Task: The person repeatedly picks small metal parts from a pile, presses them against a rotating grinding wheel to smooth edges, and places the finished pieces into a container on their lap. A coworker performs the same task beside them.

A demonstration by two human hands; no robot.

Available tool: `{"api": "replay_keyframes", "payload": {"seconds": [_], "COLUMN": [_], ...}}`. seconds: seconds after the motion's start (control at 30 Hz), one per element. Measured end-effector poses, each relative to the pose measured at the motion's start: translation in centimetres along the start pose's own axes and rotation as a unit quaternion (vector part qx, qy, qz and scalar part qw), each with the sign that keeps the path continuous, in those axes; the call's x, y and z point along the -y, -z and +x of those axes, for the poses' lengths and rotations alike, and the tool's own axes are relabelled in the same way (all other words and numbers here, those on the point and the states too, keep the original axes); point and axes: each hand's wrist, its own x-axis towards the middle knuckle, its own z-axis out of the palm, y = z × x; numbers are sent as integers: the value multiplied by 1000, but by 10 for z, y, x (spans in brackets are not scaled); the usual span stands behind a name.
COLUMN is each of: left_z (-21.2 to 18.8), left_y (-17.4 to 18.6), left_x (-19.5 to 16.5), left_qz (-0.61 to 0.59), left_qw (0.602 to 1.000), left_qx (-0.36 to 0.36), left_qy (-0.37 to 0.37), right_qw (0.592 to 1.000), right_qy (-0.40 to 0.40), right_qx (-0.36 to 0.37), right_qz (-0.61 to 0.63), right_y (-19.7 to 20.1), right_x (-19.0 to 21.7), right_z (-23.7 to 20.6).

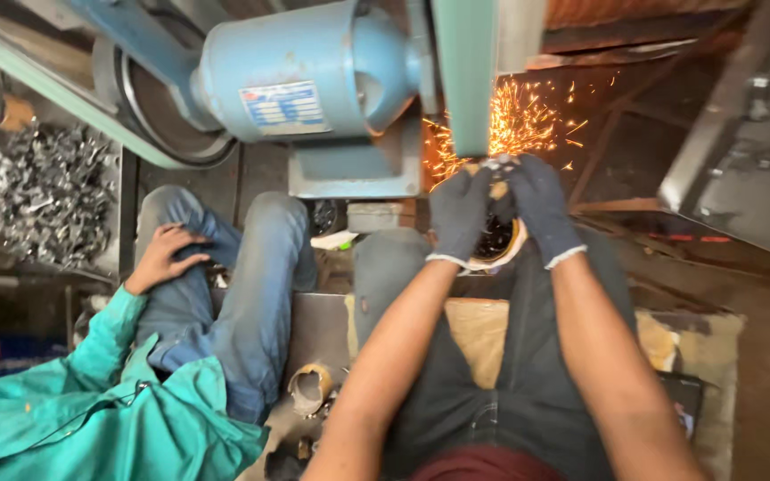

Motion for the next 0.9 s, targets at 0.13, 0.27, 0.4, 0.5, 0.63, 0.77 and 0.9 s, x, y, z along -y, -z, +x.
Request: {"api": "replay_keyframes", "payload": {"seconds": [0.13, 0.27, 0.4, 0.5, 0.63, 0.77, 0.9], "left_z": [-11, -20, -23, -23, -23, -25, -49], "left_y": [15, 36, 37, 27, 19, 24, 27], "left_x": [2, -9, -19, -25, -37, -47, -47], "left_qz": [-54, 226, 240, 214, 245, 223, 4], "left_qw": [994, 970, 963, 957, 930, 919, 938], "left_qx": [37, 59, 73, 164, 249, 248, 303], "left_qy": [-85, -74, -103, -104, -111, -211, -169], "right_qw": [997, 998, 894, 803, 800, 821, 941], "right_qy": [55, 29, 41, 46, -10, 12, 81], "right_qx": [34, -17, -271, -255, -104, -164, -276], "right_qz": [-32, -45, -355, -537, -591, -547, 180], "right_y": [15, 67, 164, 241, 296, 281, 187], "right_x": [21, 39, 23, -12, -35, -16, 38], "right_z": [-13, -31, -22, -14, -11, -20, -54]}}
